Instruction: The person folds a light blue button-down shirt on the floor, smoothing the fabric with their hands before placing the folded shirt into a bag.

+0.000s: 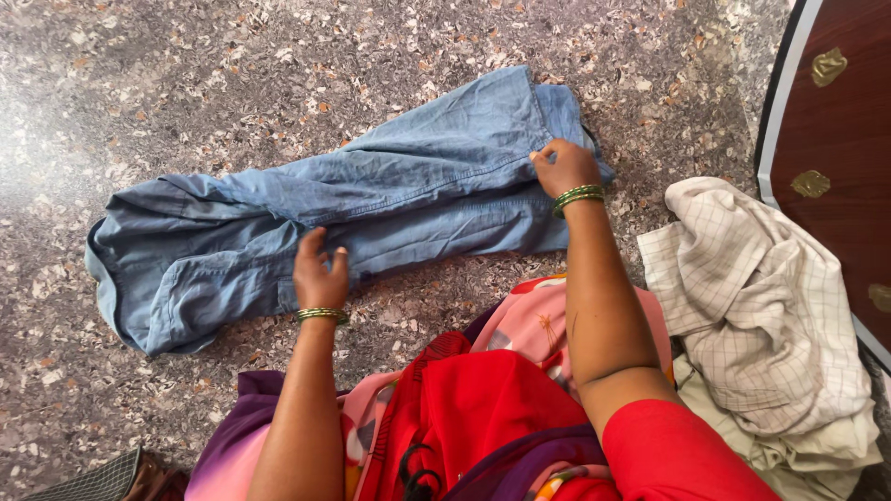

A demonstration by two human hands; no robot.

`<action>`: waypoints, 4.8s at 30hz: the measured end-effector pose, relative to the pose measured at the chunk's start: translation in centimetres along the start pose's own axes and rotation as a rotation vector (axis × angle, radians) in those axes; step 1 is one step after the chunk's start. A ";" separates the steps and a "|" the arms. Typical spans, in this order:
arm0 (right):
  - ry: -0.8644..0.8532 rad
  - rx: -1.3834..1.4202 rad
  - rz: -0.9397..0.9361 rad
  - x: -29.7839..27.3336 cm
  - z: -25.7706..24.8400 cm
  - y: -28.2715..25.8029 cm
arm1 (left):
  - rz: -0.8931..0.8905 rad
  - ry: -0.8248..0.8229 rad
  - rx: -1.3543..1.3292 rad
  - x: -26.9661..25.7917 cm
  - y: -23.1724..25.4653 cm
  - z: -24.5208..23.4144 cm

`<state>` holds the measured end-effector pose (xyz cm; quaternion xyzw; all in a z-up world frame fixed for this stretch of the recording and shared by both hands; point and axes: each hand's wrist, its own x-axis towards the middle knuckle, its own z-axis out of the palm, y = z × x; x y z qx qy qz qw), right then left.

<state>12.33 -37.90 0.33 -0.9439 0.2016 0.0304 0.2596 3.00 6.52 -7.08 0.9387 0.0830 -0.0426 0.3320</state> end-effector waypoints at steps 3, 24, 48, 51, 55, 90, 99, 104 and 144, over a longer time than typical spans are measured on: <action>-0.060 -0.025 -0.035 0.0 0.9 -0.5 | -0.132 0.156 -0.587 1.2 -0.8 -0.9; 0.242 0.311 0.010 5.5 6.1 5.9 | -0.307 0.265 -1.241 4.3 -1.1 -2.6; 0.284 -0.107 -0.036 1.4 2.6 -1.3 | -0.544 0.392 -0.575 4.3 -3.7 0.3; 0.290 -0.044 -0.446 -0.3 7.2 -3.2 | -0.496 0.398 -0.620 4.3 -3.8 0.5; 0.061 -0.246 -0.519 -2.1 9.4 -4.6 | -0.490 0.407 -0.548 4.5 -4.9 1.1; -0.026 -0.260 0.464 2.1 7.3 3.9 | 0.041 -0.457 0.546 1.3 7.2 1.4; 0.045 -0.170 0.608 0.7 7.5 2.2 | 0.014 -0.518 0.555 1.4 7.7 0.7; 0.235 0.552 0.497 3.0 10.5 7.3 | 0.001 -0.525 0.541 1.4 8.2 0.3; 0.173 -0.120 -0.538 -6.0 15.0 -7.1 | -0.370 -0.330 -1.012 4.6 1.0 6.7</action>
